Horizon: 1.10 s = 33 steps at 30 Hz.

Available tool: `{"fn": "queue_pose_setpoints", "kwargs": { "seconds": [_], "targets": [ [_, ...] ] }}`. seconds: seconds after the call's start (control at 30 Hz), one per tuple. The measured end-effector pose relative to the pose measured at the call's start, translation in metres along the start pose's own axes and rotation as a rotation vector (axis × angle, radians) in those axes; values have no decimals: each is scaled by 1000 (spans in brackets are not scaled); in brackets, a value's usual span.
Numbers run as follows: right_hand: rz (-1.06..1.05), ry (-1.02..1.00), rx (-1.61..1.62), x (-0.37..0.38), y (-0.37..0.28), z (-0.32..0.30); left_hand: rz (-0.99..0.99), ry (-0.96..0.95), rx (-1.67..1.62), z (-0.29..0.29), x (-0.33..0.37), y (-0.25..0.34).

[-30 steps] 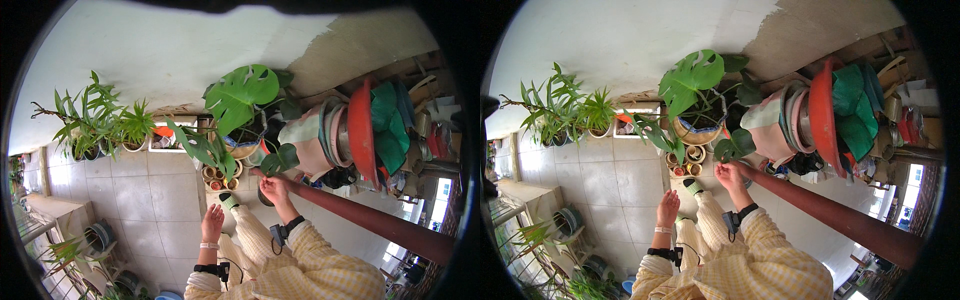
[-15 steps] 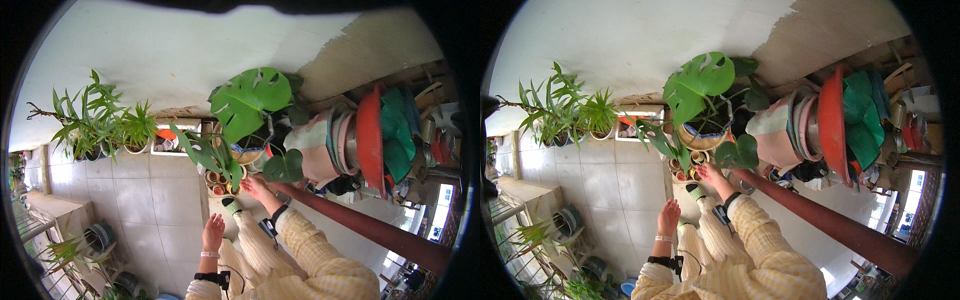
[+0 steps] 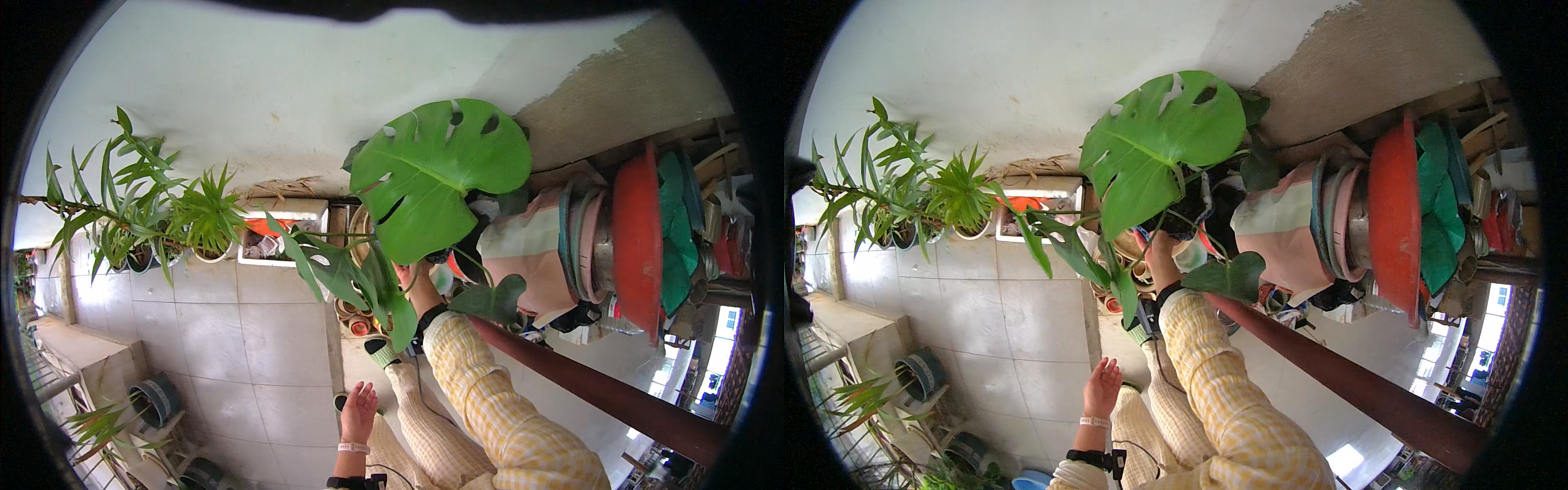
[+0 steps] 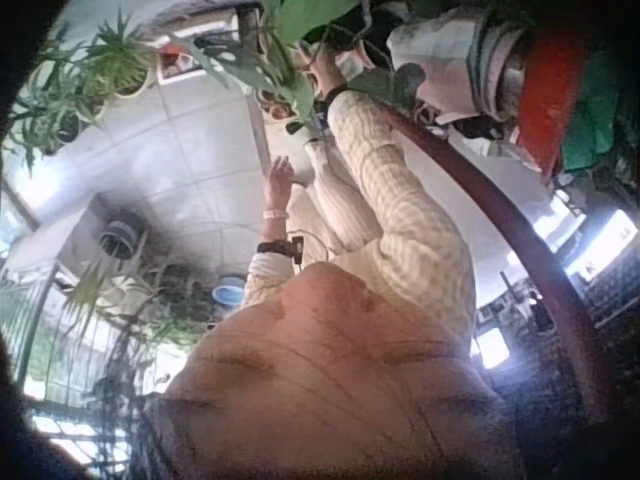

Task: The person sits on a tiled balcony and removes dried leaves from a potted plant, then disposes of them. They inspect the soil of a Monstera plant and later loosen the soil around another potted plant using their fingers.

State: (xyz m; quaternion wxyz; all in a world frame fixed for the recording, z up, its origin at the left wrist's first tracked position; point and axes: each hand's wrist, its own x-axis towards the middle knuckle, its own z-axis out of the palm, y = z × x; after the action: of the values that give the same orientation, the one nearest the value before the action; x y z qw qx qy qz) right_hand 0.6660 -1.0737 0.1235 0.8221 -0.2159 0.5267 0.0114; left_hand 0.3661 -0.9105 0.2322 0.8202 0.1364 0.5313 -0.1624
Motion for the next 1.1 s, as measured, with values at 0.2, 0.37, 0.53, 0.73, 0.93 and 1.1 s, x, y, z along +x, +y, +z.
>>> {"fn": "queue_pose_setpoints", "kwargs": {
  "seconds": [0.2, 0.37, 0.53, 0.73, 0.93, 1.1],
  "targets": [
    [-46, 27, 91, -11, 4, -22, -2, -6, 38, -3, 0, -3],
    [-49, 45, 45, -4, 1, -53, 9, 9, 54, -1, 0, 1],
    [-30, 57, -44, 2, -11, -69, 22, 7, 65, 2, 2, 9],
    [-26, 72, -166, 5, -30, -82, 10, 16, 71, 10, 4, 11],
    [-28, 86, -265, 7, -42, -87, 0, -20, 77, 16, 6, 10],
    [-32, 94, -325, 8, -50, -91, 17, -25, 115, 16, 13, 12]
  ]
}}
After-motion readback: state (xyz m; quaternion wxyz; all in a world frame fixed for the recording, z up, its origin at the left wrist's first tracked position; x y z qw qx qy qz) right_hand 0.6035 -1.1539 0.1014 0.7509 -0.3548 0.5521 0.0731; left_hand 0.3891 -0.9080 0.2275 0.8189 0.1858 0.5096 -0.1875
